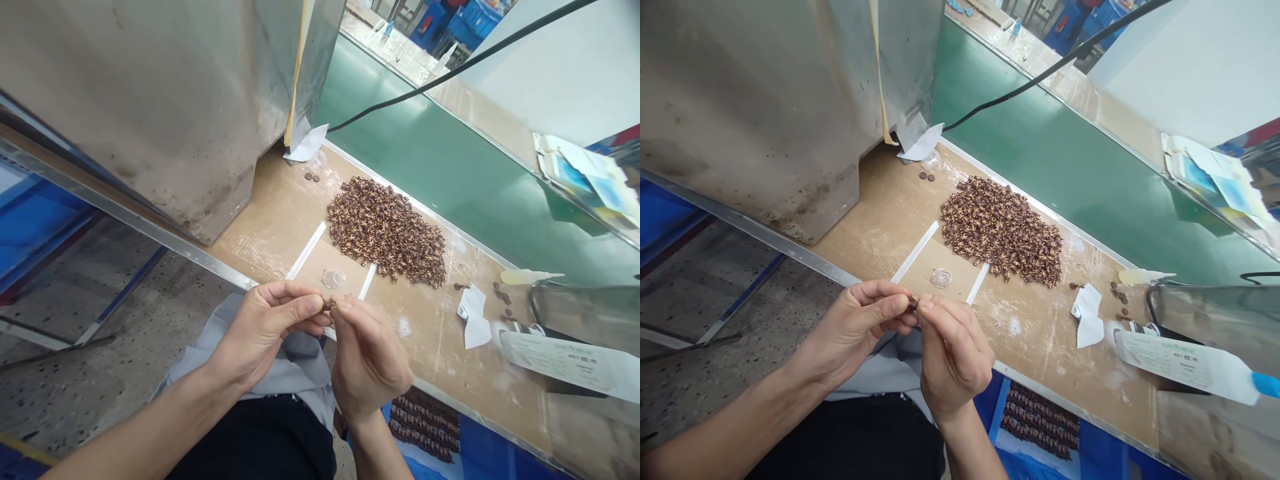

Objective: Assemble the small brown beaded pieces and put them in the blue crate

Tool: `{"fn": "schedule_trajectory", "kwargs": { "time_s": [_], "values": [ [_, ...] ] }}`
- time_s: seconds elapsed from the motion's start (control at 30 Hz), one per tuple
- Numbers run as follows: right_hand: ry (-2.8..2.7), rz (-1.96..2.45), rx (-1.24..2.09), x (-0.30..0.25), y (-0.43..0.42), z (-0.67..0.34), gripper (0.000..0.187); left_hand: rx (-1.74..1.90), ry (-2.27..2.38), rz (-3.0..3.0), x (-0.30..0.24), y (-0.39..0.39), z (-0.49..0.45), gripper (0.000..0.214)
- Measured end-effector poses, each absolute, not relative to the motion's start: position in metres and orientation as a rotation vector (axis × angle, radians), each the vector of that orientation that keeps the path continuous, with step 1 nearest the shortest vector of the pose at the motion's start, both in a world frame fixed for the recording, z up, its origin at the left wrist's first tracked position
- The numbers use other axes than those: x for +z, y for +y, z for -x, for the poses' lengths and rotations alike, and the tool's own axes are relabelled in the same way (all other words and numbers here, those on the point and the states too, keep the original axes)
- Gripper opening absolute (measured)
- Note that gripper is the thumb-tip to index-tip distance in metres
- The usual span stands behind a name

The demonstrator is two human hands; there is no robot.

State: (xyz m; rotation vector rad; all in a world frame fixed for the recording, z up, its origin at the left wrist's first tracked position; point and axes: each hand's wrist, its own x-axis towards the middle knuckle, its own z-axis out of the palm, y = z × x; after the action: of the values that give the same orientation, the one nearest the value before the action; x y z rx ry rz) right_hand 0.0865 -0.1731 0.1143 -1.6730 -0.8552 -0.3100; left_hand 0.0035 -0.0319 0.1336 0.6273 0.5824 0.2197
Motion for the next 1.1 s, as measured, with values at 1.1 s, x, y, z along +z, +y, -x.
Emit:
{"fn": "schedule_trajectory", "kwargs": {
  "time_s": [1.1],
  "values": [
    [-0.984,2.208,-0.611,0.057,-0.294,-0.193,0.017,0.459,0.805,-1.211,0.094,-0.011,0.012,0.033]
  ]
}}
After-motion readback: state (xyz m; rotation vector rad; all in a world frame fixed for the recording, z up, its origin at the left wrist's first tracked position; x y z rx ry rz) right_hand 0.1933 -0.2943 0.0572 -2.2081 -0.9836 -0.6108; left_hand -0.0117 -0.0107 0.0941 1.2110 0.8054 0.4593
